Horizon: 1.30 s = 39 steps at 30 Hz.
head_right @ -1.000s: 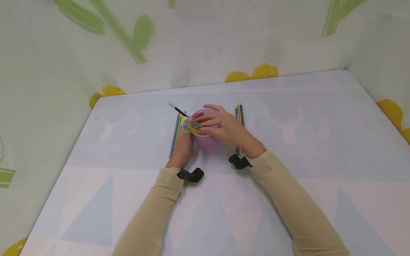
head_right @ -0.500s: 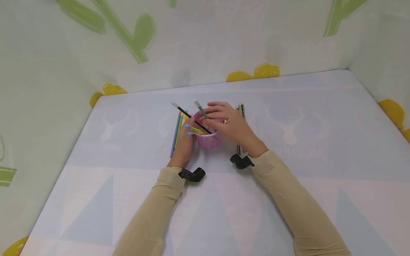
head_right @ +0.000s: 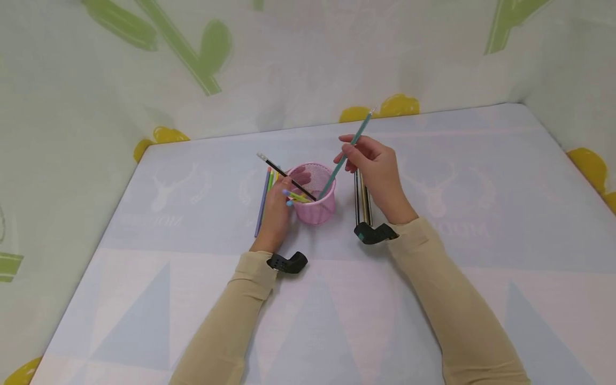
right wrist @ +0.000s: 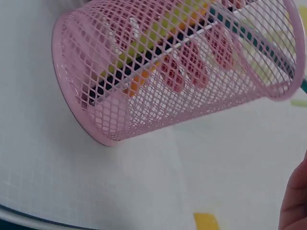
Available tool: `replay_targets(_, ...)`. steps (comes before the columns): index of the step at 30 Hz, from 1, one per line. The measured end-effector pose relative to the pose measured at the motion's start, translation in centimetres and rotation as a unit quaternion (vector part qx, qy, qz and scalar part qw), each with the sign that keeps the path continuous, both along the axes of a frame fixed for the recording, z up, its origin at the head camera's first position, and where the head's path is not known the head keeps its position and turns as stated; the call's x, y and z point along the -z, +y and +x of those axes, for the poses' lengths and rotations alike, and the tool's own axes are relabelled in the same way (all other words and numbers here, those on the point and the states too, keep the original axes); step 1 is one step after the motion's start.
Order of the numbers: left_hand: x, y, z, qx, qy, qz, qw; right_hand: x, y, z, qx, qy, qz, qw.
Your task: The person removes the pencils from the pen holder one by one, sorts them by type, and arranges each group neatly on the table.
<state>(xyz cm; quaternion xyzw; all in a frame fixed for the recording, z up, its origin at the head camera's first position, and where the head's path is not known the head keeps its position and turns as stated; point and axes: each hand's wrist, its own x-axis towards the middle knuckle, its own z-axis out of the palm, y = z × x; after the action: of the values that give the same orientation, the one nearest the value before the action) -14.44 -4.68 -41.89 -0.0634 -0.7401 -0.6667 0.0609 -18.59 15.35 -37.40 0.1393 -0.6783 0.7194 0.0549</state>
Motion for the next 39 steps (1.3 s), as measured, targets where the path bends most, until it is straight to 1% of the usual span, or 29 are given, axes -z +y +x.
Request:
replay_targets(2, -0.7, 0.1, 0.5, -0.007, -0.007, -0.003, 0.9999, 0.4, 0.4, -0.5, -0.001, -0.018, -0.046, 0.9988)
replay_targets(4, -1.3, 0.2, 0.9, -0.007, -0.006, -0.001, 1.0, 0.7, 0.9, -0.9, -0.006, -0.039, -0.104, 0.9938)
replay_targets(6, -1.6, 0.3, 1.0, -0.006, -0.003, 0.002, 1.0, 1.0, 1.4, -1.2, -0.014, -0.06, -0.157, 0.9857)
replay_targets(9, -1.7, 0.3, 1.1, -0.005, -0.001, 0.005, 1.0, 1.3, 2.0, -1.6, -0.031, -0.083, -0.23, 0.9692)
replay_targets(12, -1.8, 0.2, 1.3, -0.011, -0.013, -0.001, 0.9999, 1.6, 2.5, -1.8, -0.044, -0.095, -0.275, 0.9557)
replay_targets(14, -1.8, 0.2, 1.3, -0.012, -0.014, -0.002, 0.9998, 1.8, 2.7, -1.9, -0.049, -0.099, -0.289, 0.951)
replay_targets(15, -1.8, 0.2, 1.3, -0.014, -0.017, -0.004, 0.9998, 1.9, 2.8, -2.0, -0.05, -0.101, -0.289, 0.9508)
replay_targets(16, -1.7, 0.2, 1.3, -0.013, -0.015, -0.004, 0.9998, 2.0, 2.9, -2.0, -0.05, -0.103, -0.284, 0.9519)
replay_targets(19, -1.6, 0.1, 1.1, -0.01, -0.012, -0.001, 0.9999, 2.3, 3.2, -2.1, -0.043, -0.111, -0.256, 0.9593)
replay_targets(21, -1.6, 0.1, 1.2, -0.012, -0.026, -0.007, 0.9996, 2.5, 3.5, -2.1, -0.036, -0.119, -0.236, 0.9637)
replay_targets(27, 0.6, -0.2, 0.0, -0.009, -0.016, 0.0, 0.9998, 3.2, 4.2, -2.2, -0.006, -0.161, -0.15, 0.9754)
replay_targets(28, 0.7, -0.2, -0.1, -0.007, -0.011, 0.003, 0.9999, 3.3, 4.3, -2.2, 0.002, -0.168, -0.132, 0.977)
replay_targets(30, 0.2, -0.1, 0.3, -0.005, -0.016, -0.001, 0.9999, 3.5, 4.4, -2.3, 0.017, -0.181, -0.096, 0.9787)
replay_targets(33, -0.9, -0.1, 0.9, -0.002, -0.015, -0.005, 0.9999, 3.7, 4.6, -2.5, 0.041, -0.2, -0.022, 0.9788)
replay_targets(34, -1.0, -0.1, 1.0, -0.001, -0.013, -0.004, 0.9999, 3.7, 4.6, -2.5, 0.047, -0.205, 0.005, 0.9776)
replay_targets(37, -0.3, -0.2, 0.4, -0.003, -0.013, -0.005, 0.9999, 3.9, 4.5, -2.6, 0.057, -0.216, 0.082, 0.9712)
replay_targets(39, 0.5, -0.2, 0.0, -0.003, -0.011, -0.001, 0.9999, 4.1, 4.5, -2.7, 0.058, -0.216, 0.122, 0.967)
